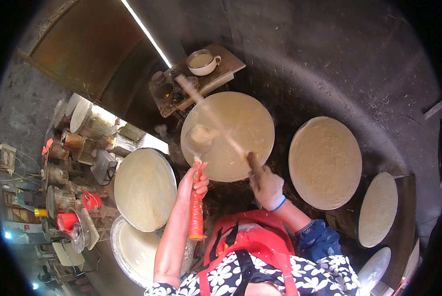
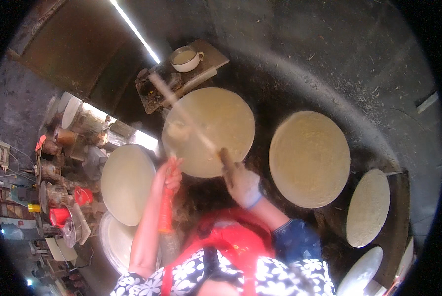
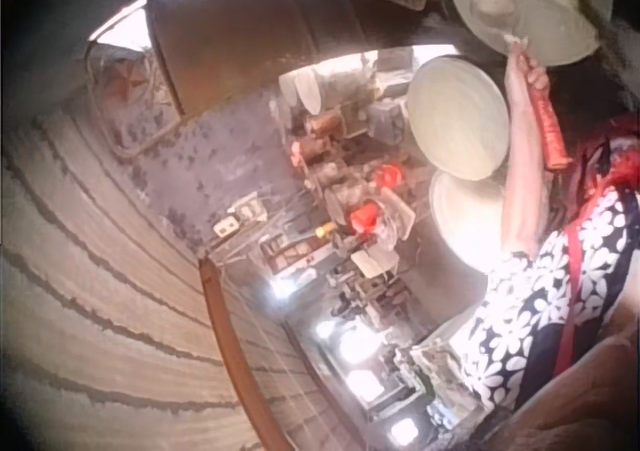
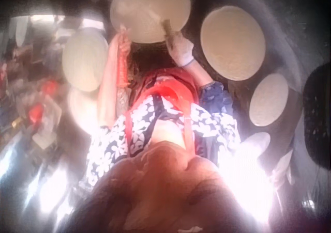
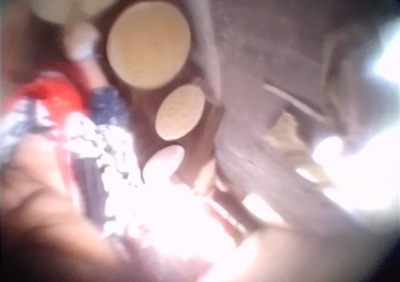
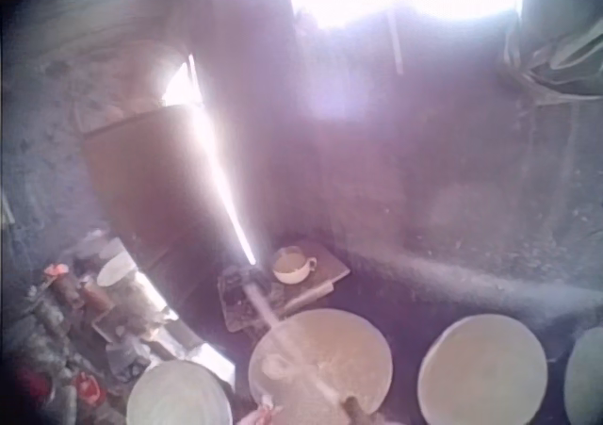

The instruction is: The person scoops batter from a large container and pours it onto several hot griddles, spreading it into thin circles with a wooden spreader. They flip the crepes and remove cooked ones, repeating the process continuously.

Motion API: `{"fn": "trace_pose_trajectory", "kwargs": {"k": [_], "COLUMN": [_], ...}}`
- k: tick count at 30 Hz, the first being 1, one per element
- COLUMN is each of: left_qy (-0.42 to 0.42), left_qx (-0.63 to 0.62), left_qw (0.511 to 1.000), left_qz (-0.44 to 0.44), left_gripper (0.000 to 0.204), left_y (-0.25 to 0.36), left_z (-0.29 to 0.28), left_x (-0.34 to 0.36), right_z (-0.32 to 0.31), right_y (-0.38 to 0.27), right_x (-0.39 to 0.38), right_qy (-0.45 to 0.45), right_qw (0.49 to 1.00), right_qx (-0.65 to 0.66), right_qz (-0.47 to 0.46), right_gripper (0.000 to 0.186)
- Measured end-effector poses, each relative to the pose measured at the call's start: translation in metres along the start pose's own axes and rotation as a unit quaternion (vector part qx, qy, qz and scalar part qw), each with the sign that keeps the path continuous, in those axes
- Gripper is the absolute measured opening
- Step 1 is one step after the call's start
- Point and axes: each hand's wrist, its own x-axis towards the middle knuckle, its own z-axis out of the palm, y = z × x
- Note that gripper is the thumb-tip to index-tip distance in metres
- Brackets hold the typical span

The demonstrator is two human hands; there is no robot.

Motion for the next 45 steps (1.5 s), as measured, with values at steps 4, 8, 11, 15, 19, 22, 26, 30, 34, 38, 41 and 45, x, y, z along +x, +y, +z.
{"fn": "trace_pose_trajectory", "kwargs": {"k": [4,8,11,15,19,22,26,30,34,38,41,45], "left_qy": [-0.057,-0.002,0.072,0.099,0.119,0.148,0.099,-0.051,0.048,-0.143,-0.133,-0.171], "left_qx": [0.002,0.035,0.1,0.094,0.093,0.088,0.042,-0.003,0.008,-0.107,-0.026,0.004], "left_qw": [0.998,0.996,0.98,0.978,0.979,0.978,0.992,0.998,0.999,0.969,0.978,0.967], "left_qz": [-0.007,0.077,0.158,0.158,0.137,0.116,0.067,0.029,0.007,-0.171,-0.159,-0.188], "left_gripper": [0.041,0.033,0.033,0.036,0.043,0.046,0.042,0.047,0.051,0.042,0.046,0.045], "left_y": [0.008,-0.01,-0.024,-0.031,-0.025,-0.025,-0.043,-0.021,0.025,0.046,0.036,0.008], "left_z": [0.028,0.035,0.038,0.004,-0.017,-0.013,-0.018,-0.019,0.002,0.024,0.043,0.053], "left_x": [0.035,0.093,0.116,0.113,0.085,0.06,0.058,0.018,0.011,-0.001,0.015,0.08], "right_z": [0.015,0.024,0.044,0.064,0.069,0.077,0.107,0.079,0.029,0.029,0.048,0.064], "right_y": [0.046,0.069,0.068,0.027,0.012,0.002,-0.014,-0.019,-0.038,-0.024,-0.001,0.02], "right_x": [0.021,0.03,0.025,-0.013,-0.025,-0.034,-0.051,-0.06,-0.046,-0.021,-0.022,-0.048], "right_qy": [0.091,0.068,0.01,-0.065,-0.036,-0.032,-0.112,-0.075,-0.012,0.113,0.183,0.169], "right_qw": [0.991,0.984,0.989,0.99,0.993,0.99,0.97,0.974,0.998,0.981,0.952,0.929], "right_qx": [0.035,0.069,0.065,0.099,0.086,0.082,0.166,0.192,0.003,-0.003,0.07,0.108], "right_qz": [0.092,0.149,0.131,0.081,0.069,0.109,0.137,0.097,0.055,0.159,0.234,0.311], "right_gripper": [0.06,0.057,0.053,0.055,0.058,0.061,0.062,0.064,0.067,0.064,0.06,0.061]}}
